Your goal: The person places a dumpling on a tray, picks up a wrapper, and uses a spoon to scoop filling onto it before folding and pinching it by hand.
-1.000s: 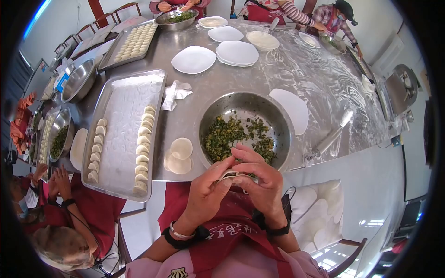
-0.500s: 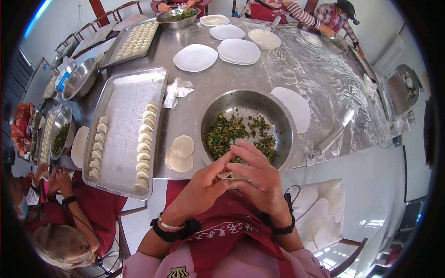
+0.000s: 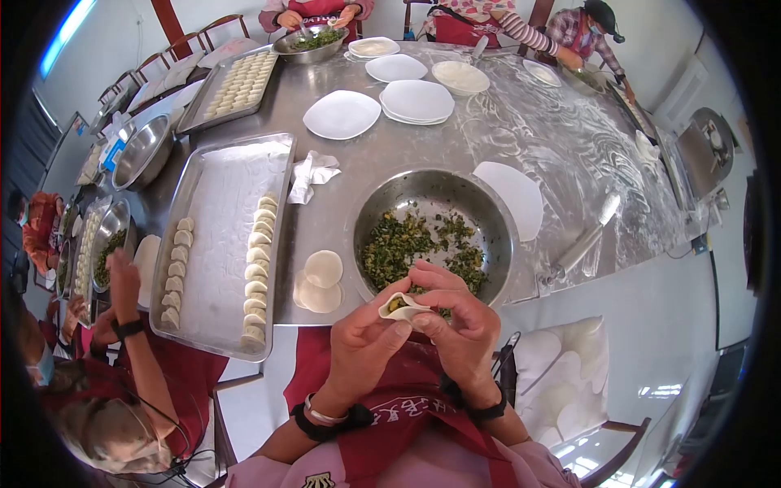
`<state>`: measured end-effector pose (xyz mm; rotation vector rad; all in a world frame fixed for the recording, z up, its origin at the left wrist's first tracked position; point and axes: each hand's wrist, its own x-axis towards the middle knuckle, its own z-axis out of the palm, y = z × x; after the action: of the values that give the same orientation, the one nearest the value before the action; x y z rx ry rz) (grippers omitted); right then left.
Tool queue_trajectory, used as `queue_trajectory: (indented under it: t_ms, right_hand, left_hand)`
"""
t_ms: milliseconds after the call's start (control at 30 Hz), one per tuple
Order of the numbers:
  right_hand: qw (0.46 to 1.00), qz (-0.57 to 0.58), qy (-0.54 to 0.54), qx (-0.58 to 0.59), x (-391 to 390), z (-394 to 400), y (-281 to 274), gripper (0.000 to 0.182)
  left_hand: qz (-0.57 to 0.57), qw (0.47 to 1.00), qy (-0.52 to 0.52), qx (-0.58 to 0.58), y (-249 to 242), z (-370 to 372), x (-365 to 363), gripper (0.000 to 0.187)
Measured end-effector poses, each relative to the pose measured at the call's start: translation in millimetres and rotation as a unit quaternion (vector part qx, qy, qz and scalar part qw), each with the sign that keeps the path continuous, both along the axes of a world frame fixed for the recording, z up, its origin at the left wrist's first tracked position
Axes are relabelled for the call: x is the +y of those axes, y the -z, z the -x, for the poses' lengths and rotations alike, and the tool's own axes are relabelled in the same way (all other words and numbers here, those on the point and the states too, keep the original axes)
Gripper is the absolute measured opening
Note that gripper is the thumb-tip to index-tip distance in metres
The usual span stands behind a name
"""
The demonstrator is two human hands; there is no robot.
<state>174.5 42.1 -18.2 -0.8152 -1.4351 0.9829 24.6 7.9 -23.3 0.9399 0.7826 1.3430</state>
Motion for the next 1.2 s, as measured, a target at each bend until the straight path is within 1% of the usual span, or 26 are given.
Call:
queue_trajectory:
  t_ms: [67, 167, 267, 367, 467, 567, 667, 767, 867, 967, 1067, 1167, 1200]
  right_hand:
    - [1.0, -0.01, 0.008, -0.001, -0.6, 0.3, 1.0, 0.017]
    - [0.999, -0.036, 0.009, -0.033, 1.6, -3.4, -2.8, 0.016]
    - [0.996, -0.07, 0.001, -0.059, 3.4, -7.9, -1.5, 0.015]
    - [0.989, -0.086, -0.006, -0.119, 5.3, -14.1, 2.0, 0.021]
    - [0.986, -0.056, 0.002, -0.155, 6.9, -13.1, -9.0, 0.029]
    - [0.99, -0.045, -0.026, -0.128, 8.0, -9.3, -14.4, 0.035]
    - [0.986, -0.08, -0.05, -0.138, 10.6, -11.7, -7.3, 0.03]
    - [0.978, -0.11, -0.033, -0.173, 10.2, -10.4, -7.4, 0.024]
    - [0.968, -0.163, -0.009, -0.189, 9.5, -7.9, -7.5, 0.02]
    - [0.965, -0.18, -0.011, -0.19, 9.9, -7.1, -4.8, 0.02]
    - [0.962, -0.189, -0.01, -0.198, 9.9, -7.3, -3.7, 0.017]
    - [0.951, -0.187, -0.007, -0.245, 10.0, -10.6, -4.4, 0.025]
    - [0.959, -0.155, -0.01, -0.237, 9.3, -9.6, -7.5, 0.029]
  left_hand:
    - [0.005, 1.0, -0.017, 0.008, 1.2, -2.1, -1.5, 0.05]
    - [-0.012, 0.998, -0.01, 0.058, 2.5, -1.5, -3.7, 0.048]
    - [-0.033, 0.996, 0.012, 0.083, 2.6, 1.8, -4.8, 0.046]
    - [-0.02, 0.993, 0.016, 0.115, 2.3, 3.3, -4.2, 0.046]
    - [0.004, 0.999, 0.025, 0.031, 2.5, 1.7, -2.4, 0.047]
    - [-0.024, 0.996, 0.028, 0.079, -0.5, 2.1, -1.5, 0.047]
    - [-0.035, 0.99, 0.002, 0.135, 2.1, 1.6, -3.5, 0.048]
    - [-0.004, 0.994, 0.026, 0.103, 4.2, 3.2, -4.4, 0.053]
    - [0.006, 0.993, 0.036, 0.113, 3.9, 3.3, -4.0, 0.053]
    - [-0.014, 0.98, 0.039, 0.195, -8.6, 3.6, -3.9, 0.055]
    - [-0.015, 0.979, 0.056, 0.194, -10.3, 5.2, -2.7, 0.056]
    - [-0.052, 0.975, 0.062, 0.207, -5.1, 8.4, 0.2, 0.059]
    - [-0.038, 0.978, 0.059, 0.197, -5.5, 8.7, 0.4, 0.06]
